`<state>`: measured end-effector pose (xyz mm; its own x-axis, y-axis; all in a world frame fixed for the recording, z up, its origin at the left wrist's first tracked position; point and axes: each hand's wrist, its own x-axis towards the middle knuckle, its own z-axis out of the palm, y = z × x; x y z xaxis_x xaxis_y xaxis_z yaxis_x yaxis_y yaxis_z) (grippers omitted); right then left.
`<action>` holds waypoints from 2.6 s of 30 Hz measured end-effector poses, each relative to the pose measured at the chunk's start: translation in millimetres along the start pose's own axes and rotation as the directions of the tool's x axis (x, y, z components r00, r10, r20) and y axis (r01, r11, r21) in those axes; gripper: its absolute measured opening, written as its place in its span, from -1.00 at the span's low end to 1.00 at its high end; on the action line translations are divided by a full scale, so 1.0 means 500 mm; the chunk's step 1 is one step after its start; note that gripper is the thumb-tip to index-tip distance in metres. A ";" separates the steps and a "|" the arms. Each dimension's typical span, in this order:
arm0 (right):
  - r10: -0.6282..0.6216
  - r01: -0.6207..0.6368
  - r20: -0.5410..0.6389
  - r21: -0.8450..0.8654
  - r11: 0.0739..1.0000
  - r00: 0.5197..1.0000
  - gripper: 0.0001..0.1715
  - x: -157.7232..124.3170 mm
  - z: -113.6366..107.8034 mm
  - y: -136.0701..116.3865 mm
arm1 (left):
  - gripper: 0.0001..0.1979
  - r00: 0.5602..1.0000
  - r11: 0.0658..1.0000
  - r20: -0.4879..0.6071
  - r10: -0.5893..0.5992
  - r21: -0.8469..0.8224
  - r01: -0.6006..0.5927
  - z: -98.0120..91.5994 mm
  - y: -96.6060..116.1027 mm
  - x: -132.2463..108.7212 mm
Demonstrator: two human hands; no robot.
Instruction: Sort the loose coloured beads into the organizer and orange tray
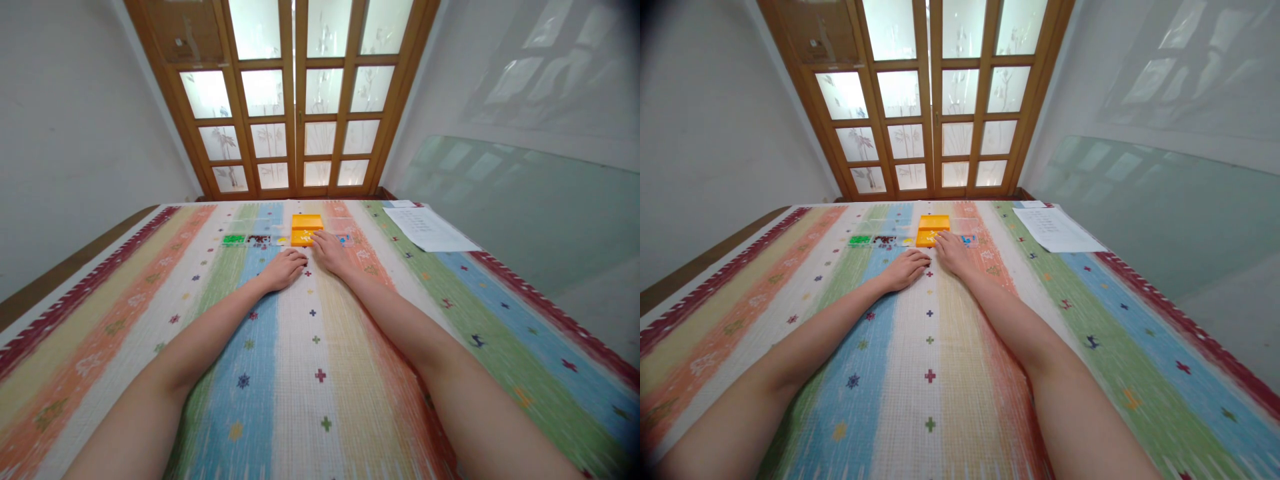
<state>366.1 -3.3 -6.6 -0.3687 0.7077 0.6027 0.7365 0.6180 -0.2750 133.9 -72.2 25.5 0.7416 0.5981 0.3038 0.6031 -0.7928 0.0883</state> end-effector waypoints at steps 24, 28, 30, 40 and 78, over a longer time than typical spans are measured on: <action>0.013 -0.013 0.039 0.011 1.000 0.999 -0.55 0.001 -0.003 -0.005 | -0.56 0.626 0.786 -0.492 -0.606 -0.250 0.565 0.007 -0.242 -0.085; 0.011 -0.011 0.045 0.012 1.000 0.999 -0.55 0.001 -0.007 -0.009 | -0.58 0.623 0.788 -0.497 -0.604 -0.254 0.561 0.002 -0.235 -0.083; 0.007 -0.007 0.044 0.003 1.000 0.999 -0.56 0.000 -0.008 -0.009 | -0.59 0.653 0.796 -0.474 -0.591 -0.213 0.566 -0.003 -0.220 -0.077; -0.010 0.010 0.028 -0.007 1.000 1.000 -0.58 0.000 -0.003 -0.006 | -0.68 0.989 0.994 -0.139 -0.051 -0.104 0.037 -0.018 -0.056 -0.023; 0.011 -0.011 0.041 0.008 1.000 0.999 -0.57 -0.002 -0.004 -0.006 | -0.60 0.721 0.826 -0.426 -0.546 -0.135 0.547 -0.011 -0.190 -0.072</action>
<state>365.5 -6.7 -4.9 -0.3836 0.7279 0.5683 0.7361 0.6126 -0.2877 48.4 -19.0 11.1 0.0799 0.8141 0.5752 0.8642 -0.3441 0.3670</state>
